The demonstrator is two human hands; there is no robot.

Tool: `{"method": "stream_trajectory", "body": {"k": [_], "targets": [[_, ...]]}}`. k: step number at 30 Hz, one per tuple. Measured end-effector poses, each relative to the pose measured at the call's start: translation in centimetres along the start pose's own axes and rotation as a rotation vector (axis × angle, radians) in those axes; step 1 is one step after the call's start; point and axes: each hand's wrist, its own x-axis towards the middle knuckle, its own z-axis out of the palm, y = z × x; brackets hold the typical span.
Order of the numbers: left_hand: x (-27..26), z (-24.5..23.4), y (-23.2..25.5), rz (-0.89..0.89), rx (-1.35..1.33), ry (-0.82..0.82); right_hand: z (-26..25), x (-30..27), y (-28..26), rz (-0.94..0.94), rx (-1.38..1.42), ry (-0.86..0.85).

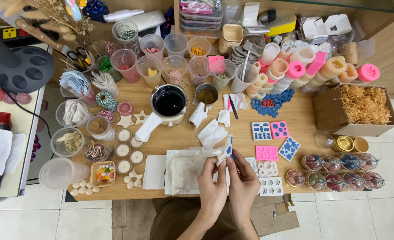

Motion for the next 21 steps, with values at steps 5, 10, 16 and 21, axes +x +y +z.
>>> {"method": "stream_trajectory", "body": {"k": [5, 10, 16, 21], "targets": [[0.0, 0.3, -0.5, 0.016, -0.052, 0.028, -0.3, 0.7, 0.7, -0.011, 0.012, 0.027], [0.1, 0.6, -1.3, -0.007, -0.025, 0.066, -0.4, 1.5, 1.7, 0.124, 0.241, 0.030], [1.3, -0.7, -3.8, 0.031, -0.153, 0.072, -2.3, 3.3, 2.8, 0.415, 0.604, -0.133], [2.8, -3.6, -5.4, -0.023, -0.153, 0.099, -4.3, 4.1, 3.2, 0.633, 0.734, -0.153]]}}
